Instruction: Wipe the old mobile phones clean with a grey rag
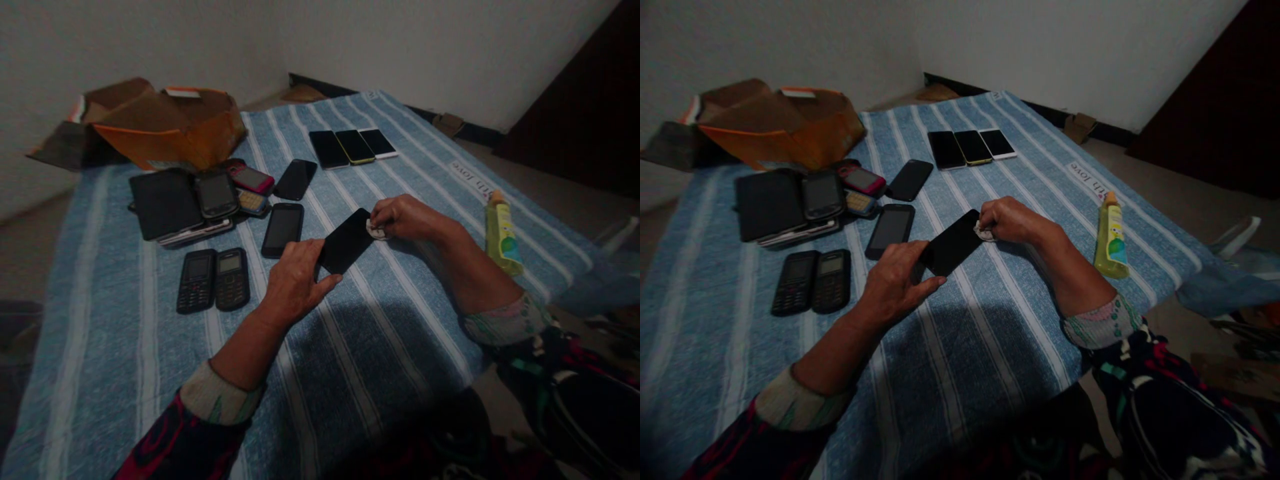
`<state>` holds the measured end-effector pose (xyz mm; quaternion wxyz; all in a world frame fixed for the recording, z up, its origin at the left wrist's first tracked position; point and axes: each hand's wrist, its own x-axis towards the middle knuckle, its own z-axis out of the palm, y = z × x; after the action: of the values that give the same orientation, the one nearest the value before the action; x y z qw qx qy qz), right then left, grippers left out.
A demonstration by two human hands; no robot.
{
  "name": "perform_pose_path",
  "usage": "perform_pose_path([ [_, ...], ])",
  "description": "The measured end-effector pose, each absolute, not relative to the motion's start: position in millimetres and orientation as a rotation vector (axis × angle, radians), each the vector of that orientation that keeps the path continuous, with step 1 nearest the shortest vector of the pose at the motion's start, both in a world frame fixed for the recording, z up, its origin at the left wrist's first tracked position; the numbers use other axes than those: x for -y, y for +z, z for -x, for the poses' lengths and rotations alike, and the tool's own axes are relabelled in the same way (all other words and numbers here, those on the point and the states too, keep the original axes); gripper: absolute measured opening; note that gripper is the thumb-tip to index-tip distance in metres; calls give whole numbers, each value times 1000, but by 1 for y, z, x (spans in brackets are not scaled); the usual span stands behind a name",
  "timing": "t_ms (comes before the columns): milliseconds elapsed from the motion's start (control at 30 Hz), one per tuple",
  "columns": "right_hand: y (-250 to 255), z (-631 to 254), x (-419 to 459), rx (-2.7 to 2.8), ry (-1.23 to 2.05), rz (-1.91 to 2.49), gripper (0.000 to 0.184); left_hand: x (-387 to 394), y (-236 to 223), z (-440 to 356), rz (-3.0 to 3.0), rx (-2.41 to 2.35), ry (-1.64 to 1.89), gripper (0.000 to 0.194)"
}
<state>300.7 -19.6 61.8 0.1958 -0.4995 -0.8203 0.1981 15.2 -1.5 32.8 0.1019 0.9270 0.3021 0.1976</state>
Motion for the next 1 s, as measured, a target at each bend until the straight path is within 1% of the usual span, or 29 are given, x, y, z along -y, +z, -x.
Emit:
perform_pose_path([
  [67, 66, -293, 23, 2325, 617, 1360, 15, 1, 32, -15, -2732, -894, 586, 55],
  [167, 69, -276, 27, 2372, 695, 1268, 20, 1, 31, -15, -2730, -898, 596, 56],
  [333, 65, -244, 31, 2458, 607, 1019, 26, 0, 31, -13, -2718, -862, 604, 57],
  [467, 58, -225, 31, 2467, 572, 870, 22, -2, 32, -13, -2698, -799, 635, 65],
  [533, 55, -217, 30, 2458, 563, 829, 17, -2, 32, -13, -2687, -802, 637, 65],
  [600, 53, -211, 29, 2452, 552, 803, 14, -2, 32, -13, -2679, -811, 630, 61],
  [733, 50, -203, 23, 2466, 513, 810, 15, -1, 32, -13, -2667, -836, 620, 58],
  [900, 49, -201, 14, 2506, 433, 877, 12, 1, 35, -15, -2639, -938, 600, 66],
  [1000, 49, -204, 9, 2517, 402, 922, 15, 1, 34, -16, -2630, -964, 602, 71],
])
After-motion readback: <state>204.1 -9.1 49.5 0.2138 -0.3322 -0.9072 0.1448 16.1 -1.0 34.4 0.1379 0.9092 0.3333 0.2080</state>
